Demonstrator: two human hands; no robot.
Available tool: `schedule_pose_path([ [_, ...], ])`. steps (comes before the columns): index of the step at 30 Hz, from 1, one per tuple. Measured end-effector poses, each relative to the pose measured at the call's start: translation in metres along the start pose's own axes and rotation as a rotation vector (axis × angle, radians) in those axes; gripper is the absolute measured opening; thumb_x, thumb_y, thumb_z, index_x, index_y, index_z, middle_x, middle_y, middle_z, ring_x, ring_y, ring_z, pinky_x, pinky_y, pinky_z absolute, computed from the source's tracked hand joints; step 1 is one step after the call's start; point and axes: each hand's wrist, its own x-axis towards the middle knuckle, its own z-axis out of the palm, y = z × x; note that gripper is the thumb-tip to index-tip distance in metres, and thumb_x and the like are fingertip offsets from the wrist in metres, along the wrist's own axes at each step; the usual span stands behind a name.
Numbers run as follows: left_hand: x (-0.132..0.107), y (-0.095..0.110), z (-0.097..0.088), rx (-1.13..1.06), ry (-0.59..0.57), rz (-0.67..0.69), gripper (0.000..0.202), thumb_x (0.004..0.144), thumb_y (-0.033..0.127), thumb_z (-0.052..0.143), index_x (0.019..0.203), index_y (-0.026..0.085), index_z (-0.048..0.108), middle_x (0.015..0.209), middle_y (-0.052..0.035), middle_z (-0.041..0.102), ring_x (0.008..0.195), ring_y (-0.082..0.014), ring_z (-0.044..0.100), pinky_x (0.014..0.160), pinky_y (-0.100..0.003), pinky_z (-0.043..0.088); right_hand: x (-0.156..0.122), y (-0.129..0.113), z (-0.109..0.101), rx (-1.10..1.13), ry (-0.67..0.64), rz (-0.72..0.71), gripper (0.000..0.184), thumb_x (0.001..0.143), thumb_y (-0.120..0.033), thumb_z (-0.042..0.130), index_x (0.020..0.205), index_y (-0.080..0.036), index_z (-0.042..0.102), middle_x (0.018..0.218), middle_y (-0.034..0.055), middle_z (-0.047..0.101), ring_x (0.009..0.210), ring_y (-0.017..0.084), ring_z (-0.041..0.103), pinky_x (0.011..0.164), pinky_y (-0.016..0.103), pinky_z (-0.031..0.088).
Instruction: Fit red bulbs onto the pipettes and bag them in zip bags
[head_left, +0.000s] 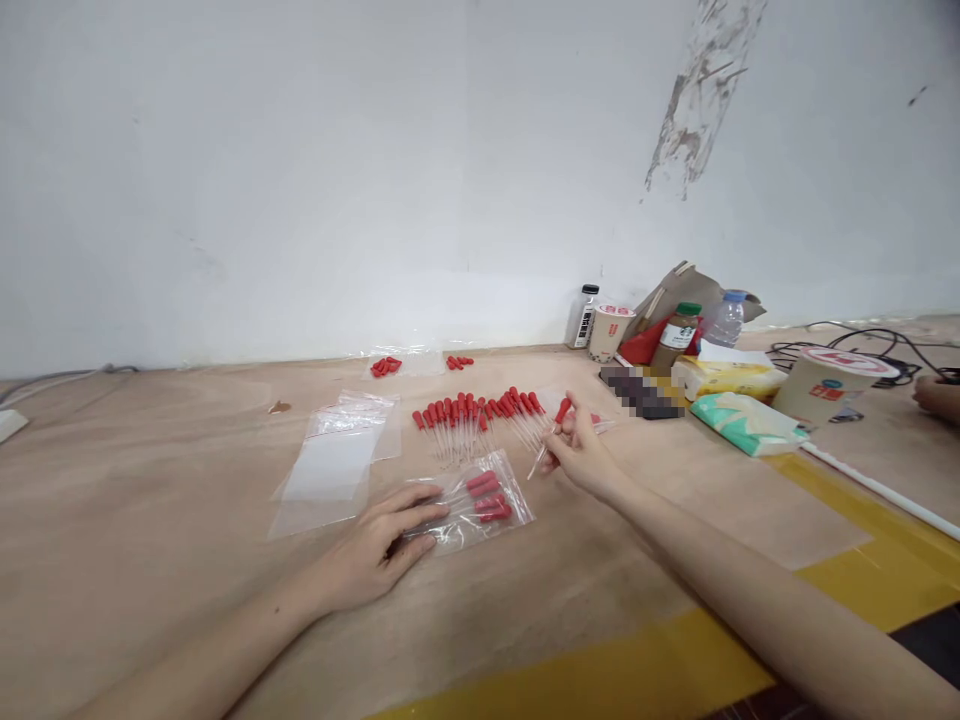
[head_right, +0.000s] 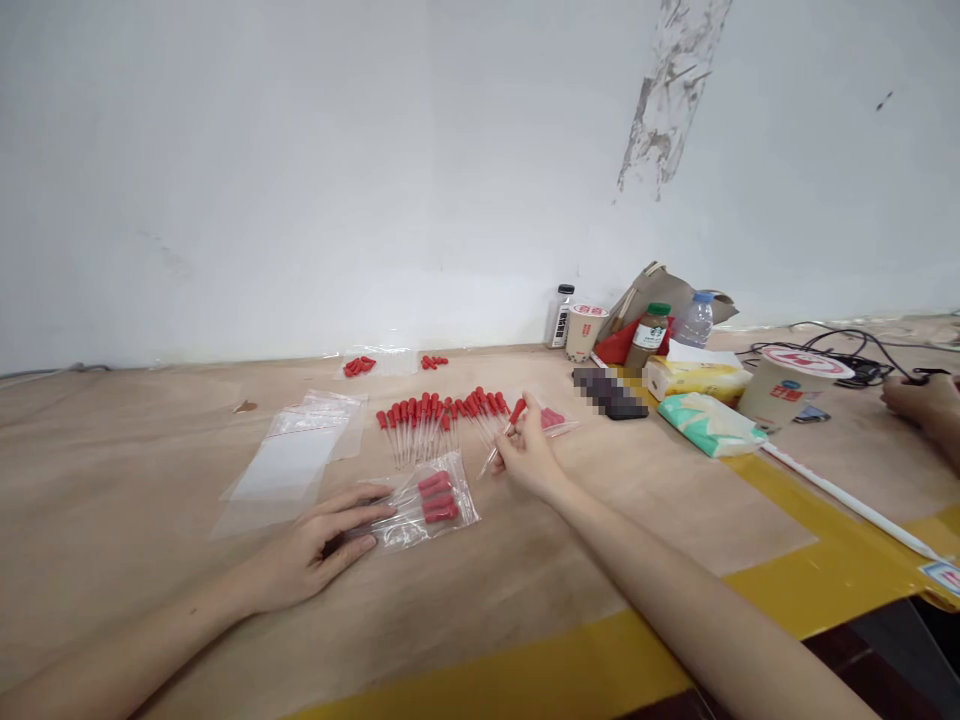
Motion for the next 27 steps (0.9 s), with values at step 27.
schedule_pose_path([
  [27, -0.001, 0.000, 0.000, 0.067, -0.062, -0.006, 0.037, 0.091, 0.025, 0.037, 0.128, 0.028, 0.042, 0.134, -0.0046, 0.038, 0.122, -0.0214, 0.037, 0.100, -0.038, 0.035, -0.027, 0.011, 0.016, 0.267, -0.134, 0.187, 0.035, 0.063, -0.038, 0.067, 0.079, -0.021, 0.040, 0.067, -0.0048, 0.055, 0.058, 0.010, 0.057, 0.057, 0.026, 0.047],
])
